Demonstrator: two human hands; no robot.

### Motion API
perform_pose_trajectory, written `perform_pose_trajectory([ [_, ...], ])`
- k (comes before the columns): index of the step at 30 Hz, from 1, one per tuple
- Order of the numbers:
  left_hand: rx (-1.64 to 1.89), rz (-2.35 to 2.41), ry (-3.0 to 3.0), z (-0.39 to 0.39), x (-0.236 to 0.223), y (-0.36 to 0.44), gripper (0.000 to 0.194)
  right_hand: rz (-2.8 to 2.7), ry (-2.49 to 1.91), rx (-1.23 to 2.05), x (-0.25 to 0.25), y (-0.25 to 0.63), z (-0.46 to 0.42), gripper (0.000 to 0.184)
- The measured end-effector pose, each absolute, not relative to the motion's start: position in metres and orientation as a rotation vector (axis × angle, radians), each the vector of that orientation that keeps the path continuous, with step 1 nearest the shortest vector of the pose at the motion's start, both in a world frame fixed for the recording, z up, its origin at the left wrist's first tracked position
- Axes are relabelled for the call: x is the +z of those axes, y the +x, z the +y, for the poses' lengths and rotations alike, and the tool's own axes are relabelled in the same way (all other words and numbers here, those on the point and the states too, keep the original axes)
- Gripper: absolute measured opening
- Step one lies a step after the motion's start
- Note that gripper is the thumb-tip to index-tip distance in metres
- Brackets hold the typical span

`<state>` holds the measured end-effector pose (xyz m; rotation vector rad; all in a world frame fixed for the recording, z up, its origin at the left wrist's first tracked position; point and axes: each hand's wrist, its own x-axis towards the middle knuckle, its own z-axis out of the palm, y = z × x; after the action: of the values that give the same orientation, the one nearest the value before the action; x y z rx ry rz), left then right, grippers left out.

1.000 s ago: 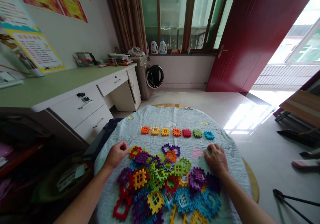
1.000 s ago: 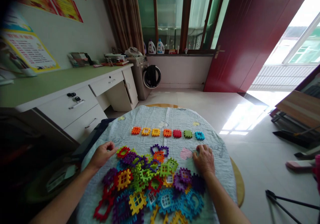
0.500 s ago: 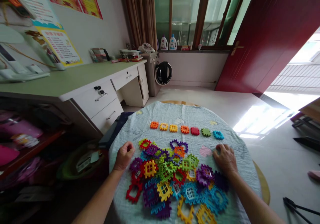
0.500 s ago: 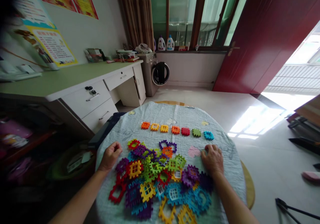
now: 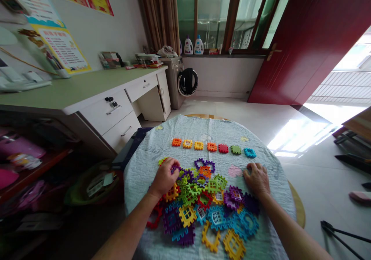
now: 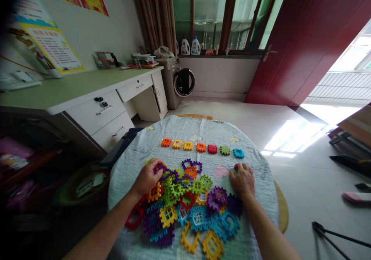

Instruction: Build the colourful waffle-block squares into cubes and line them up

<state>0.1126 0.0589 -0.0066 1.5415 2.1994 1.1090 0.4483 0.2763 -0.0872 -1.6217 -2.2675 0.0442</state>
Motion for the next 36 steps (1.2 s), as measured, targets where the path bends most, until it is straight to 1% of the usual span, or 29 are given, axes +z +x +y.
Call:
perform_pose_trajectory([
  [3, 0.841, 2.059, 1.777, 0.085, 0.003, 0.154, 0.017, -2.263, -1.632, 0.060, -0.085, 0.448, 0.275, 0.017],
  [5, 0.686, 2.062, 1.848, 0.103, 0.001, 0.174, 0.023, -2.262, -1.634, 0.076, -0.083, 0.447, 0.275, 0.016],
  [9, 0.340, 2.208, 1.798, 0.130, -0.007, 0.193, 0.029, -2.253, -1.641, 0.092, -0.081, 0.446, 0.274, 0.015],
  [11, 0.253, 2.241, 1.739, 0.139, -0.009, 0.195, 0.033, -2.249, -1.636, 0.096, -0.080, 0.446, 0.273, 0.015],
  [15, 0.203, 2.170, 1.728, 0.149, -0.009, 0.193, 0.032, -2.245, -1.615, 0.095, -0.079, 0.446, 0.273, 0.014],
  [21, 0.215, 2.100, 1.821, 0.143, -0.005, 0.195, 0.022, -2.239, -1.614, 0.102, -0.080, 0.446, 0.273, 0.014],
  [22, 0.216, 2.097, 1.854, 0.139, -0.005, 0.197, 0.023, -2.240, -1.615, 0.100, -0.080, 0.446, 0.273, 0.014],
  [26, 0.147, 2.034, 1.955, 0.126, -0.002, 0.210, 0.043, -2.250, -1.619, 0.084, -0.082, 0.447, 0.274, 0.015],
  [28, 0.142, 2.026, 1.971, 0.120, -0.001, 0.217, 0.045, -2.255, -1.612, 0.072, -0.083, 0.447, 0.275, 0.015],
  [34, 0.348, 1.934, 2.057, 0.106, 0.001, 0.221, 0.034, -2.255, -1.608, 0.061, -0.085, 0.448, 0.276, 0.017],
  [36, 0.412, 1.900, 2.068, 0.103, 0.003, 0.218, 0.023, -2.257, -1.615, 0.065, -0.085, 0.448, 0.276, 0.017],
])
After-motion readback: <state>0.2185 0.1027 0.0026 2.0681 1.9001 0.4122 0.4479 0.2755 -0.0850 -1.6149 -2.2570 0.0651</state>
